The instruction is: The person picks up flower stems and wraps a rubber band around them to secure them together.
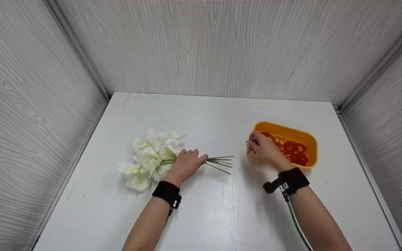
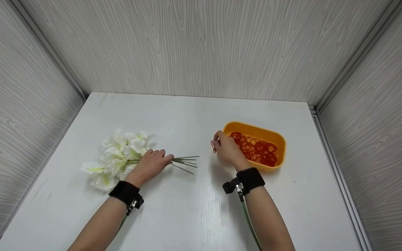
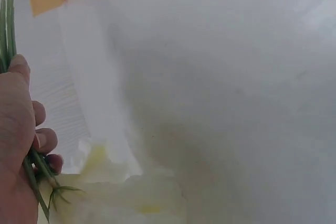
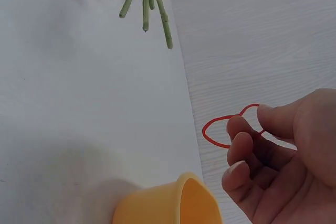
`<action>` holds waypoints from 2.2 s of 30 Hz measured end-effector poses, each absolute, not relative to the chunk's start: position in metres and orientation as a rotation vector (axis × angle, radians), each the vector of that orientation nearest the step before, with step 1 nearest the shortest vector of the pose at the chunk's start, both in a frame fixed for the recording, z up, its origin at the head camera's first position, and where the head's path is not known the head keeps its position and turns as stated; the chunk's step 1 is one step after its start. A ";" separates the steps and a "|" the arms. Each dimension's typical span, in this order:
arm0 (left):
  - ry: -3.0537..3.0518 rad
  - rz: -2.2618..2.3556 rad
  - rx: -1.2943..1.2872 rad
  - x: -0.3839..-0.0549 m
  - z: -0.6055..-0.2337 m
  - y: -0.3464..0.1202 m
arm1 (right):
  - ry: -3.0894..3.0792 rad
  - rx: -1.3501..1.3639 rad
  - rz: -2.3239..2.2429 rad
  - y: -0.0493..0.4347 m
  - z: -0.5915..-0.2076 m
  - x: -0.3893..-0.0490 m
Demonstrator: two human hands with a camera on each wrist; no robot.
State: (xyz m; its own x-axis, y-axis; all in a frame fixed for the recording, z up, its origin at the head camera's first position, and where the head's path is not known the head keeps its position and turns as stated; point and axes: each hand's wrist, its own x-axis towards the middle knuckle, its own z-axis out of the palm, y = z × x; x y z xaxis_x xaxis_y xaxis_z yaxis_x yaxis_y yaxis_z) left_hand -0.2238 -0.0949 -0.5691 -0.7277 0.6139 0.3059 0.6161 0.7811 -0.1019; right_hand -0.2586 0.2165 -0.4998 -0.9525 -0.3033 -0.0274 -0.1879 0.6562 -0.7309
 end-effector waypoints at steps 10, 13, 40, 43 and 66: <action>-2.687 0.093 -0.820 -0.229 -0.553 -0.081 | 2.635 -0.403 -1.269 0.208 -0.502 -0.255; -2.725 0.074 -0.817 -0.230 -0.549 -0.078 | 2.550 -0.441 -1.345 0.207 -0.503 -0.254; -2.786 0.083 -0.802 -0.226 -0.549 -0.078 | 2.734 -0.877 -1.221 0.199 -0.508 -0.247; -2.778 0.090 -0.803 -0.227 -0.549 -0.077 | 2.856 -0.901 -1.124 0.198 -0.509 -0.247; -2.836 0.082 -0.690 -0.225 -0.542 -0.067 | 2.626 -0.727 -1.047 0.186 -0.512 -0.242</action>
